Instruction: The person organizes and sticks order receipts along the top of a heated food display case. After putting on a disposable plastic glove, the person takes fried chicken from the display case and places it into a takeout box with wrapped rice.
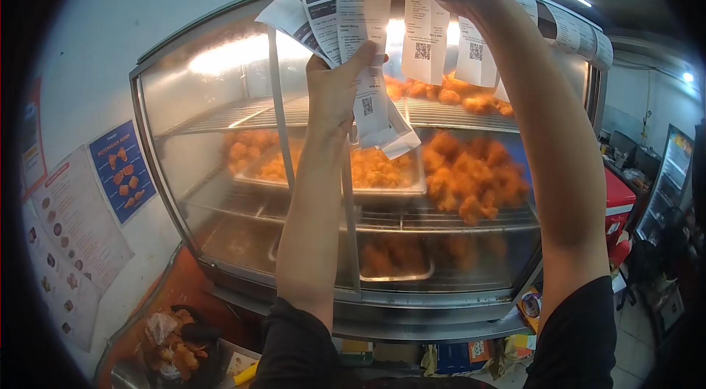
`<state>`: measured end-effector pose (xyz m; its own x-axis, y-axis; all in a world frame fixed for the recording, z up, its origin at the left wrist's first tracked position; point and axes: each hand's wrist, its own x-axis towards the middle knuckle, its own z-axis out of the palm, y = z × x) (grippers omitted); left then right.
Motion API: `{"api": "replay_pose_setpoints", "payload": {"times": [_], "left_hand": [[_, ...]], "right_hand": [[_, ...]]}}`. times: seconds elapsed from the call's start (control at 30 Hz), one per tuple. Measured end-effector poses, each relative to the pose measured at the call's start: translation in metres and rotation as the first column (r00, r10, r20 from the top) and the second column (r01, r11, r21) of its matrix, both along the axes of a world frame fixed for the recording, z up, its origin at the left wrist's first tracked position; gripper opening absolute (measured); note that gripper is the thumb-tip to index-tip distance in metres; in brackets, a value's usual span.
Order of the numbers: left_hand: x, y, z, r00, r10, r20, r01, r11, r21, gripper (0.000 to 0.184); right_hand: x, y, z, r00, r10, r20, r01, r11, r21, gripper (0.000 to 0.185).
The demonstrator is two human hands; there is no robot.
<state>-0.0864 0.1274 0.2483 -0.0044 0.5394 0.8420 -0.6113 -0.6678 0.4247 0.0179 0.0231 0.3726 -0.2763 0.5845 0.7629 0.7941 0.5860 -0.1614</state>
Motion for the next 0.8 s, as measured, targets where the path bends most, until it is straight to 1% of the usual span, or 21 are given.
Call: {"api": "replay_pose_setpoints", "payload": {"times": [0.03,0.1,0.13,0.17,0.2,0.23,0.3,0.33,0.4,0.43,0.5,0.53,0.6,0.63,0.7,0.73,0.8], "left_hand": [[0.0,0.001,0.001,1.0,0.0,0.0,0.0,1.0,0.001,0.026],[0.0,0.005,0.004,1.0,0.008,0.006,-0.007,0.998,-0.061,0.03],[0.001,0.008,0.005,1.0,0.005,0.003,-0.005,0.998,-0.06,0.03],[0.002,0.013,0.005,0.999,0.028,0.02,-0.027,0.997,-0.075,0.031],[0.002,0.013,0.006,0.998,0.053,0.037,-0.05,0.995,-0.09,0.033],[0.002,0.012,0.006,0.998,0.051,0.035,-0.048,0.995,-0.091,0.033],[0.003,0.01,0.007,0.995,0.091,0.043,-0.085,0.99,-0.113,0.034],[0.002,0.011,0.006,0.995,0.089,0.043,-0.083,0.99,-0.115,0.034],[-0.001,0.013,0.002,0.998,0.064,0.007,-0.062,0.988,-0.139,0.035],[-0.003,0.013,0.0,0.998,0.062,0.006,-0.06,0.988,-0.14,0.035],[-0.006,0.012,-0.005,0.999,-0.037,0.013,0.038,0.988,-0.149,0.035],[-0.006,0.01,-0.007,0.999,-0.037,0.015,0.039,0.988,-0.148,0.035],[-0.006,0.006,-0.011,0.998,-0.051,0.022,0.053,0.988,-0.144,0.029],[-0.006,0.004,-0.011,0.999,-0.048,0.024,0.051,0.988,-0.145,0.029],[-0.006,0.0,-0.012,0.995,-0.1,0.02,0.101,0.987,-0.125,0.033],[-0.005,0.001,-0.011,0.995,-0.099,0.02,0.101,0.987,-0.125,0.033],[-0.003,0.003,-0.011,0.998,-0.046,0.049,0.05,0.995,-0.085,0.032]], "right_hand": [[0.002,0.008,0.005,0.999,0.041,0.014,-0.041,0.999,-0.031,0.05],[0.001,0.028,0.013,0.993,0.044,-0.112,-0.012,0.964,0.267,0.048],[0.0,0.033,0.013,0.993,0.041,-0.115,-0.009,0.963,0.268,0.048],[-0.002,0.038,0.013,0.967,-0.22,-0.128,0.254,0.856,0.451,0.043],[-0.003,0.041,0.013,0.87,-0.456,-0.19,0.469,0.645,0.603,0.038],[-0.001,0.042,0.017,0.869,-0.457,-0.191,0.472,0.645,0.601,0.038],[0.002,0.044,0.03,0.765,-0.63,-0.131,0.54,0.518,0.664,0.022],[0.002,0.046,0.032,0.764,-0.632,-0.129,0.541,0.518,0.663,0.022],[0.002,0.048,0.034,0.902,-0.43,0.04,0.334,0.752,0.568,0.016],[0.002,0.05,0.032,0.901,-0.432,0.04,0.335,0.752,0.567,0.016],[0.0,0.053,0.025,0.864,-0.476,0.166,0.326,0.778,0.537,0.017],[-0.001,0.052,0.024,0.863,-0.477,0.166,0.325,0.777,0.539,0.017],[-0.004,0.048,0.022,0.813,-0.549,0.195,0.405,0.773,0.489,0.017],[-0.006,0.045,0.02,0.814,-0.546,0.198,0.401,0.775,0.489,0.017],[-0.007,0.04,0.019,0.776,-0.561,0.287,0.363,0.771,0.524,0.021],[-0.007,0.045,0.019,0.777,-0.561,0.287,0.363,0.771,0.524,0.021],[-0.009,0.053,0.017,0.829,-0.537,0.155,0.387,0.752,0.534,0.028]]}}
